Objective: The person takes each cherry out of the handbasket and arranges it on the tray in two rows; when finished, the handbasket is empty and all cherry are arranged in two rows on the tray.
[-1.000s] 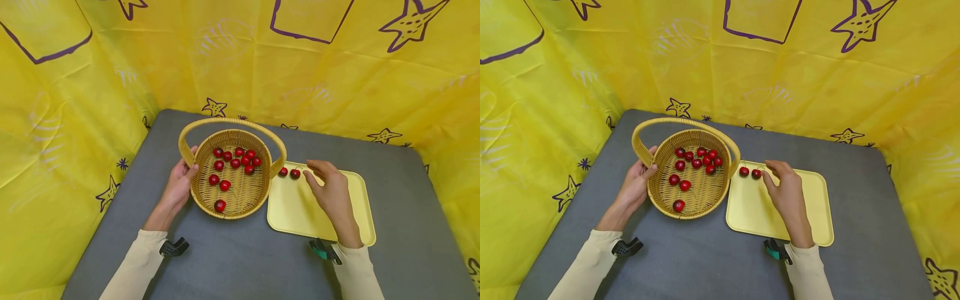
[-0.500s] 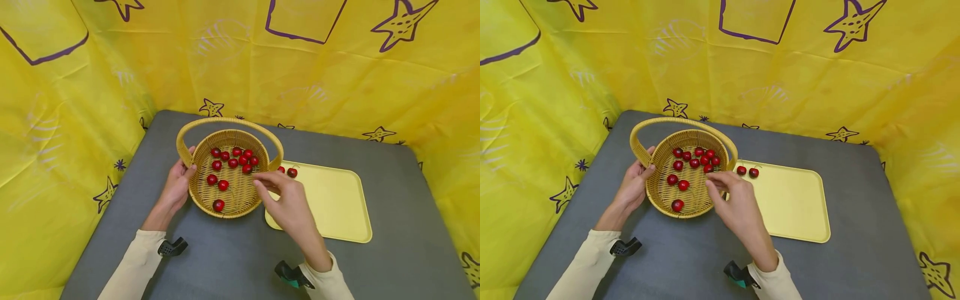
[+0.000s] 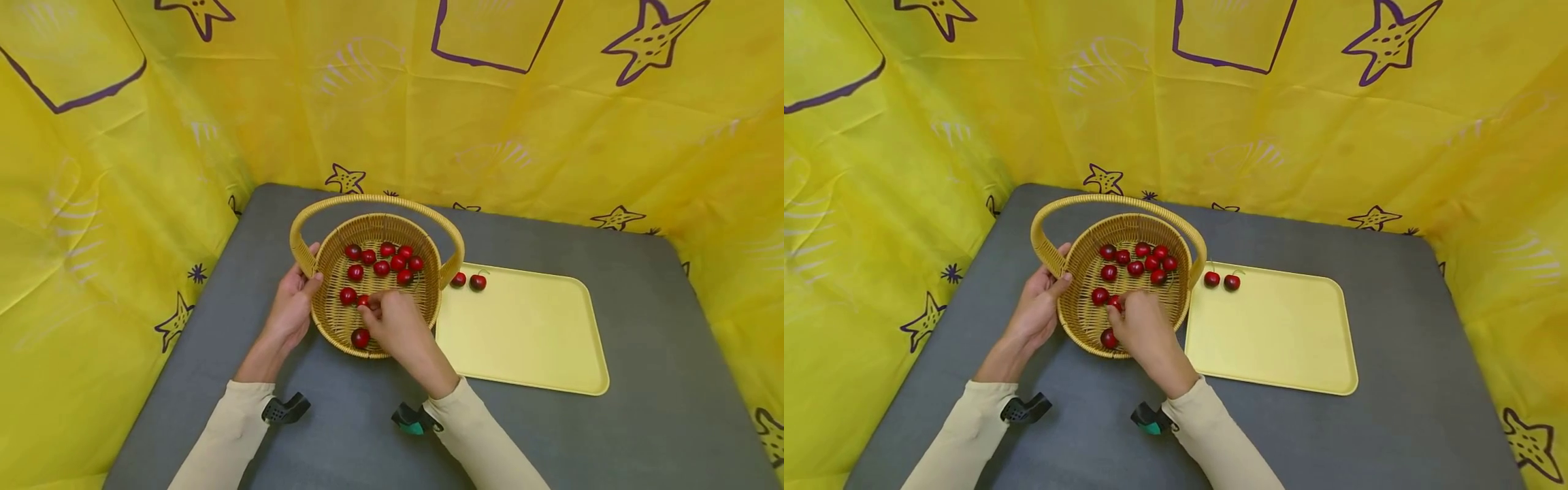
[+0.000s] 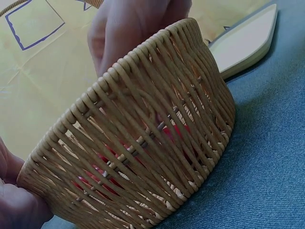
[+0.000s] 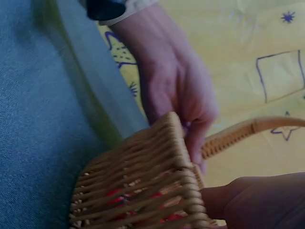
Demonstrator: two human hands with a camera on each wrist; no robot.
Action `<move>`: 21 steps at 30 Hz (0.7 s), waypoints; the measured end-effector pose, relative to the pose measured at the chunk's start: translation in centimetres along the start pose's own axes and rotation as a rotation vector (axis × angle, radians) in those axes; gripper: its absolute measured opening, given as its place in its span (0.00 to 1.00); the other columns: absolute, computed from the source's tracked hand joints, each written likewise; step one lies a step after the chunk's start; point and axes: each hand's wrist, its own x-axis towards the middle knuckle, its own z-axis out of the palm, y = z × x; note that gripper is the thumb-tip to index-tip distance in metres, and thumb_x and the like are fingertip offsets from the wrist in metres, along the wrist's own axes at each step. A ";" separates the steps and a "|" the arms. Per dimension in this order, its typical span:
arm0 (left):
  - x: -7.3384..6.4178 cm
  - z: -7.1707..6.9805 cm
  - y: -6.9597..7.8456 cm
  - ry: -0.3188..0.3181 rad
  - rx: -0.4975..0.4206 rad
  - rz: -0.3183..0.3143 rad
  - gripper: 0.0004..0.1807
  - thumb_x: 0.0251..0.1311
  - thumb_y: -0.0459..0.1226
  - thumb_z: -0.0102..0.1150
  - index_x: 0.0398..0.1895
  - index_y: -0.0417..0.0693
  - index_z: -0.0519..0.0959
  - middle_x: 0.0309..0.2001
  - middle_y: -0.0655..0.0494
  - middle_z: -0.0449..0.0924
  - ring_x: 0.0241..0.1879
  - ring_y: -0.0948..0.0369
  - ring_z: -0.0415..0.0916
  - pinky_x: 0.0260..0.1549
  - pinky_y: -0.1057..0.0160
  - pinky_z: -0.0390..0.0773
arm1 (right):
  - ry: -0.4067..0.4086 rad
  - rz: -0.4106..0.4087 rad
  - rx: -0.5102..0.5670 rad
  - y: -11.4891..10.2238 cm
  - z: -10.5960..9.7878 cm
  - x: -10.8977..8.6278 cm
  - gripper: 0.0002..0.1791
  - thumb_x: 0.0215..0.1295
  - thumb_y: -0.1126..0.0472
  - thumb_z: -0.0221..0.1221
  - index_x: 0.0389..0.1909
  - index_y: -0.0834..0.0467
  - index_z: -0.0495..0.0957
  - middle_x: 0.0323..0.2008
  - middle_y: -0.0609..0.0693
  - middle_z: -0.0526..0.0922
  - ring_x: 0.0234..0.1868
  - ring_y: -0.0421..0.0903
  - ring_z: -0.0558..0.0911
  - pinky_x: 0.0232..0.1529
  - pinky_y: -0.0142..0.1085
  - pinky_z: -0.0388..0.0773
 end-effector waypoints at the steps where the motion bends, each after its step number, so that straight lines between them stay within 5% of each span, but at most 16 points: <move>1: 0.0 0.0 0.0 0.000 -0.001 0.000 0.34 0.82 0.25 0.39 0.87 0.45 0.50 0.84 0.50 0.52 0.81 0.58 0.53 0.79 0.51 0.53 | 0.001 -0.002 -0.020 0.0 0.2 0.1 0.10 0.73 0.59 0.66 0.32 0.59 0.88 0.24 0.46 0.84 0.24 0.38 0.78 0.26 0.31 0.76; 7: 0.0 0.0 0.0 0.006 0.000 -0.006 0.34 0.82 0.25 0.40 0.87 0.47 0.51 0.84 0.52 0.52 0.81 0.60 0.52 0.79 0.54 0.53 | 0.024 0.009 -0.089 0.1 0.6 0.7 0.13 0.73 0.58 0.67 0.26 0.57 0.83 0.16 0.45 0.73 0.18 0.39 0.71 0.18 0.30 0.64; 21: 0.1 -0.1 0.0 0.007 0.016 -0.019 0.34 0.82 0.26 0.41 0.87 0.49 0.51 0.85 0.54 0.52 0.81 0.61 0.51 0.77 0.62 0.56 | 0.042 0.039 -0.103 -0.5 1.9 2.7 0.13 0.72 0.55 0.69 0.27 0.56 0.85 0.16 0.45 0.72 0.17 0.40 0.71 0.18 0.32 0.64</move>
